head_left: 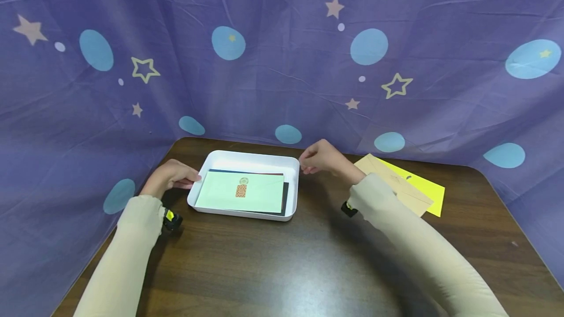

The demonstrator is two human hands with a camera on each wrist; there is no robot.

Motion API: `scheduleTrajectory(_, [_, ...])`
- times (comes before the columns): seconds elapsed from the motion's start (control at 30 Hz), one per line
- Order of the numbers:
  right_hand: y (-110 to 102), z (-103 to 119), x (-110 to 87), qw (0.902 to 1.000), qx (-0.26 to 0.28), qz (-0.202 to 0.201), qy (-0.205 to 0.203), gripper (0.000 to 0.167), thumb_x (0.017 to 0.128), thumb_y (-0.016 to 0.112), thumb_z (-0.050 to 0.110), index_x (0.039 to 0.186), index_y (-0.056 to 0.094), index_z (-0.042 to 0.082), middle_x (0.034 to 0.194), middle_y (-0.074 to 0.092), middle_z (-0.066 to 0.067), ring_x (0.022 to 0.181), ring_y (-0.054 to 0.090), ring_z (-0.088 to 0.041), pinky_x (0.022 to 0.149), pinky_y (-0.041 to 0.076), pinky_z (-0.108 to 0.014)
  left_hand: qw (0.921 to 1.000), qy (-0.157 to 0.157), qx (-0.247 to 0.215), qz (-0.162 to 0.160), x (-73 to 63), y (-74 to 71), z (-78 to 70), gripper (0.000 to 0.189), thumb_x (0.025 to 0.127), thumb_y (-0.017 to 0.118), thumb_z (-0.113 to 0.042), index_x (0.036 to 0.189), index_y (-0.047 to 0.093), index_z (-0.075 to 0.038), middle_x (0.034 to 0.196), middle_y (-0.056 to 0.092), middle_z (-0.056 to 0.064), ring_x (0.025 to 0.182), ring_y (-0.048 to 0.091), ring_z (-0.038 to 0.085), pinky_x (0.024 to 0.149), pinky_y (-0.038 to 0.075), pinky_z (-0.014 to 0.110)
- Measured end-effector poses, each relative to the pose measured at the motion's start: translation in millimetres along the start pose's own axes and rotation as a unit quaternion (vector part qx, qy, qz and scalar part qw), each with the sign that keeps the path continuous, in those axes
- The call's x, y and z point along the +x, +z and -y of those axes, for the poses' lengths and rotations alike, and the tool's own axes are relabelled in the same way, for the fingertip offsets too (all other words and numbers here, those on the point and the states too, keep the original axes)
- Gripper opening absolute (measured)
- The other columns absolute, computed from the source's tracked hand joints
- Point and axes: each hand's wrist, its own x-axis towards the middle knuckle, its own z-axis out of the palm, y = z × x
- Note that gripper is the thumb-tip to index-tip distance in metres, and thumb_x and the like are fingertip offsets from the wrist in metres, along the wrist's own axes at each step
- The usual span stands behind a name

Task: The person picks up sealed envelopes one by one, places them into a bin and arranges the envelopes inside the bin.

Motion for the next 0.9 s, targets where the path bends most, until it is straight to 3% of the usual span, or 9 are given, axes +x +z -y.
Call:
scheduleTrajectory(0.2, [-25.9, -9.5, -15.0, 0.9993, 0.026, -0.026, 0.006, 0.018, 0.095, 0.068, 0.003, 0.107, 0.072, -0.009, 0.091, 0.076, -0.021, 0.071, 0.073, -0.017, 0.065, 0.062, -0.025, 1.0, 0.004, 0.006, -0.003, -0.1, 1.0, -1.0, 0.043, 0.091, 0.074, -0.003, 0.127, 0.061, 0.016, 0.072, 0.068, -0.003, 0.063, 0.065, 0.005, 0.065, 0.061, 0.02])
scheduleTrajectory(0.37, [-48.5, -22.4, -27.7, 0.9992, 0.012, -0.037, 0.01, 0.02, 0.097, 0.066, 0.004, 0.111, 0.07, -0.01, 0.094, 0.076, -0.02, 0.07, 0.072, -0.012, 0.065, 0.062, -0.024, 1.0, 0.005, 0.006, -0.002, 1.4, 1.7, -1.3, 0.043, 0.092, 0.073, -0.004, 0.128, 0.06, 0.016, 0.071, 0.067, -0.004, 0.063, 0.065, 0.004, 0.064, 0.061, 0.02])
scheduleTrajectory(0.6, [-77.3, -43.7, -45.5, 0.9978, -0.024, -0.051, 0.035, 0.026, 0.098, 0.066, 0.011, 0.119, 0.068, -0.006, 0.111, 0.074, -0.022, 0.089, 0.075, -0.024, 0.079, 0.064, -0.034, 0.9999, 0.011, 0.001, 0.008, -2.0, 2.2, -1.6, 0.043, 0.092, 0.072, -0.003, 0.127, 0.06, 0.017, 0.069, 0.067, -0.005, 0.062, 0.065, 0.004, 0.064, 0.061, 0.02])
scheduleTrajectory(0.9, [-107.3, -64.7, -65.4, 0.9961, -0.05, -0.063, 0.036, 0.037, 0.098, 0.067, 0.014, 0.125, 0.062, -0.01, 0.108, 0.075, -0.015, 0.089, 0.073, -0.019, 0.077, 0.062, -0.032, 0.9999, 0.011, -0.001, 0.009, 0.8, 2.0, 0.8, 0.045, 0.092, 0.072, -0.003, 0.13, 0.058, 0.017, 0.071, 0.068, -0.005, 0.064, 0.065, 0.004, 0.065, 0.061, 0.019])
